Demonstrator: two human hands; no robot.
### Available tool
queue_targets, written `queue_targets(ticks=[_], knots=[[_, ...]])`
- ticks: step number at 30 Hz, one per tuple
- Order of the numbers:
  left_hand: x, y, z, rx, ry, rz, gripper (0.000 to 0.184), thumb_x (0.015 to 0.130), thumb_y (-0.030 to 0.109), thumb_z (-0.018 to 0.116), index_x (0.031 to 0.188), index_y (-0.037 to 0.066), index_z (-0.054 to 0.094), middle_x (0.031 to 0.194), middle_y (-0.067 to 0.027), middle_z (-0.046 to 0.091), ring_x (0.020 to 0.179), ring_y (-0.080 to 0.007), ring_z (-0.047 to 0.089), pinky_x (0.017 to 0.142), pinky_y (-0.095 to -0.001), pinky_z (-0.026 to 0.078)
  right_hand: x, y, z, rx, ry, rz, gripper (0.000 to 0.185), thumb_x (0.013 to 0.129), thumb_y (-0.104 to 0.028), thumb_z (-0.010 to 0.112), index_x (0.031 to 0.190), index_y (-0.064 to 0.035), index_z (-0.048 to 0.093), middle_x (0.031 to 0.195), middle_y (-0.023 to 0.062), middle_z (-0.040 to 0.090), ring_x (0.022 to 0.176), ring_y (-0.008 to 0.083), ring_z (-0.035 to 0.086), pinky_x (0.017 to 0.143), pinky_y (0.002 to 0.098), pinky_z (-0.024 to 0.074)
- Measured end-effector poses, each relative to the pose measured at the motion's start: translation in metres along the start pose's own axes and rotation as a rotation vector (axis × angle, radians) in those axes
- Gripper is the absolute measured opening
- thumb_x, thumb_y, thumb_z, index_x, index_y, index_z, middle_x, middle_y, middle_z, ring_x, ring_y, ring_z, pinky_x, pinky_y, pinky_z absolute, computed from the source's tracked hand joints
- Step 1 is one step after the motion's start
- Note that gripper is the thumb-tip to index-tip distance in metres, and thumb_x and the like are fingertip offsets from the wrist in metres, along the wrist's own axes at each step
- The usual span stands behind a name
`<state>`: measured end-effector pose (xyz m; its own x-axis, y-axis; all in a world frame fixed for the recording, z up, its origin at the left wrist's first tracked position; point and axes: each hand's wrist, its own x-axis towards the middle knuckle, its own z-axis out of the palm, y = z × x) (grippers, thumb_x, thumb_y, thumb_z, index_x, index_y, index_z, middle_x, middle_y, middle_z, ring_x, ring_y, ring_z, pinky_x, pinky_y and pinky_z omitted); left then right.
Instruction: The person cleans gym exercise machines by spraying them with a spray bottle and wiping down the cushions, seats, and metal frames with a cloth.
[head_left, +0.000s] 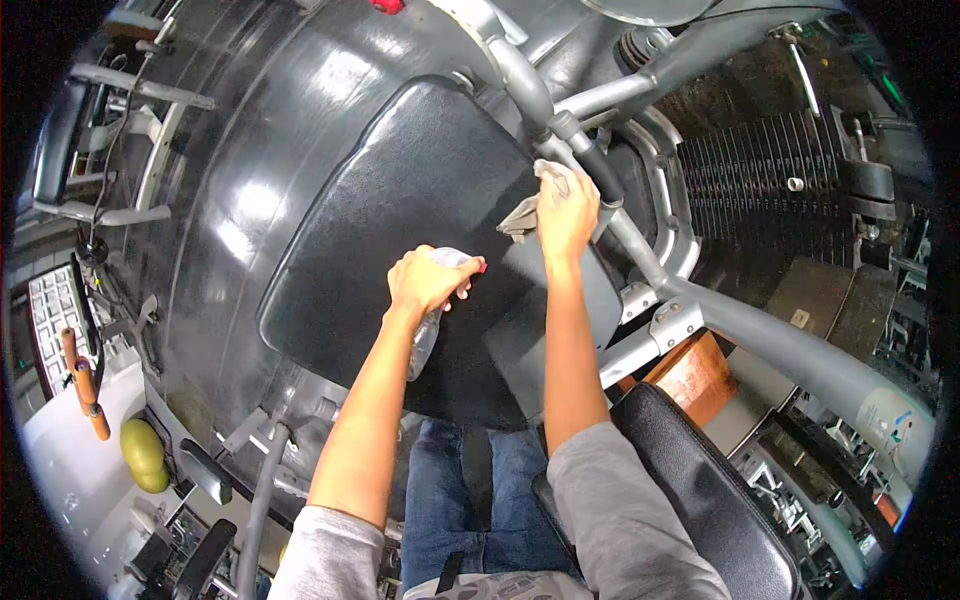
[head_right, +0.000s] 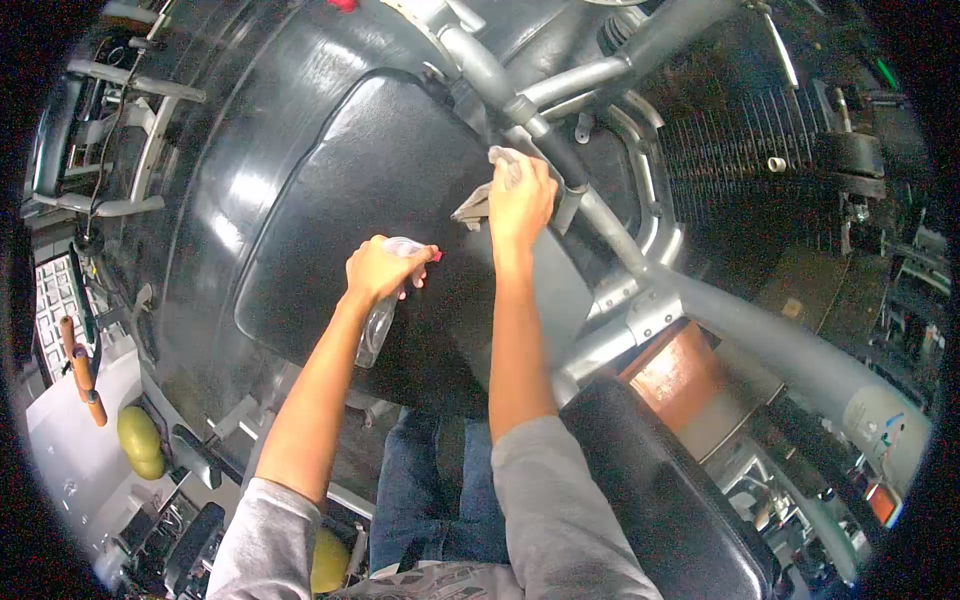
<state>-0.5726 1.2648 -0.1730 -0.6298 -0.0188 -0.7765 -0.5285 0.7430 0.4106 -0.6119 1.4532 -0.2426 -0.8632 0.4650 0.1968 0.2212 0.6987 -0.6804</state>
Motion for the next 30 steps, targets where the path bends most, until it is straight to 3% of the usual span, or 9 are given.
queue_targets(ticks=[4,5,8,11,18,21,23,25,30], knots=[[0.004,0.000,-0.001,0.060,-0.016,-0.007,0.040,0.082,0.057,0.068,0.074,0.018,0.078,0.063,0.0046,0.071,0.047,-0.0087,0.064,0.057,-0.0250,0.052,0.006,0.010,-0.021,0.022,-0.179,0.204,0.026,0.087,-0.033,0.070,0.105,-0.0151,0.074,0.106,0.0124,0.067,0.099,0.0349,0.065,0.086,0.0431,0.0501],[0.004,0.002,-0.002,0.069,-0.019,-0.003,0.040,0.082,0.057,0.068,0.074,0.018,0.078,0.063,0.0046,0.071,0.047,-0.0087,0.064,0.057,-0.0250,0.052,-0.004,0.031,-0.021,-0.047,-0.106,0.174,0.027,0.086,-0.035,0.071,0.104,-0.0152,0.074,0.103,0.0117,0.068,0.097,0.0345,0.066,0.085,0.0429,0.0510],[0.004,0.004,-0.003,0.057,-0.042,-0.044,0.040,0.080,0.055,0.069,0.071,0.017,0.077,0.063,0.0047,0.071,0.047,-0.0087,0.063,0.059,-0.0245,0.053,-0.031,0.076,-0.047,-0.103,-0.124,0.485,0.029,0.083,-0.037,0.073,0.103,-0.0162,0.075,0.099,0.0111,0.069,0.096,0.0349,0.067,0.083,0.0446,0.0519],[0.006,0.002,-0.002,0.075,-0.049,-0.036,0.040,0.081,0.054,0.069,0.070,0.017,0.077,0.062,0.0050,0.070,0.046,-0.0089,0.063,0.057,-0.0245,0.052,-0.031,0.096,-0.056,-0.181,-0.232,0.375,0.031,0.086,-0.039,0.066,0.107,-0.0167,0.074,0.103,0.0133,0.070,0.100,0.0360,0.066,0.088,0.0466,0.0510],[0.006,0.001,-0.002,0.068,-0.029,-0.039,0.045,0.078,0.058,0.069,0.063,0.015,0.074,0.058,0.0053,0.069,0.048,-0.0098,0.065,0.058,-0.0252,0.053,0.042,0.041,-0.026,-0.091,-0.623,0.436,0.038,0.085,-0.045,0.065,0.108,-0.0161,0.074,0.106,0.0164,0.071,0.104,0.0385,0.066,0.089,0.0461,0.0510],[0.006,0.002,-0.001,0.073,-0.036,-0.043,0.045,0.078,0.058,0.069,0.064,0.015,0.075,0.060,0.0050,0.069,0.048,-0.0097,0.065,0.058,-0.0248,0.052,0.018,0.041,-0.031,-0.067,-0.461,0.434,0.033,0.086,-0.041,0.066,0.104,-0.0154,0.075,0.105,0.0161,0.072,0.102,0.0374,0.066,0.087,0.0441,0.0512],[0.003,0.005,-0.003,0.063,-0.031,-0.042,0.045,0.078,0.058,0.069,0.064,0.015,0.075,0.060,0.0050,0.069,0.049,-0.0097,0.065,0.058,-0.0252,0.053,-0.020,0.047,-0.040,0.089,-0.117,0.378,0.025,0.086,-0.032,0.069,0.103,-0.0142,0.075,0.103,0.0133,0.070,0.099,0.0338,0.067,0.087,0.0415,0.0510],[0.003,0.004,-0.002,0.056,-0.034,-0.042,0.045,0.078,0.058,0.069,0.064,0.016,0.075,0.060,0.0051,0.069,0.049,-0.0097,0.065,0.058,-0.0254,0.053,-0.061,0.064,-0.048,0.015,0.082,0.349,0.020,0.087,-0.024,0.070,0.103,-0.0129,0.073,0.101,0.0104,0.067,0.096,0.0308,0.065,0.085,0.0412,0.0504],[0.004,0.003,0.000,0.054,-0.020,-0.042,0.044,0.079,0.057,0.069,0.065,0.016,0.075,0.060,0.0058,0.069,0.049,-0.0095,0.064,0.058,-0.0255,0.052,-0.112,0.097,-0.051,-0.189,0.210,0.402,0.020,0.087,-0.022,0.068,0.103,-0.0086,0.070,0.101,0.0103,0.064,0.097,0.0324,0.062,0.086,0.0427,0.0486]])
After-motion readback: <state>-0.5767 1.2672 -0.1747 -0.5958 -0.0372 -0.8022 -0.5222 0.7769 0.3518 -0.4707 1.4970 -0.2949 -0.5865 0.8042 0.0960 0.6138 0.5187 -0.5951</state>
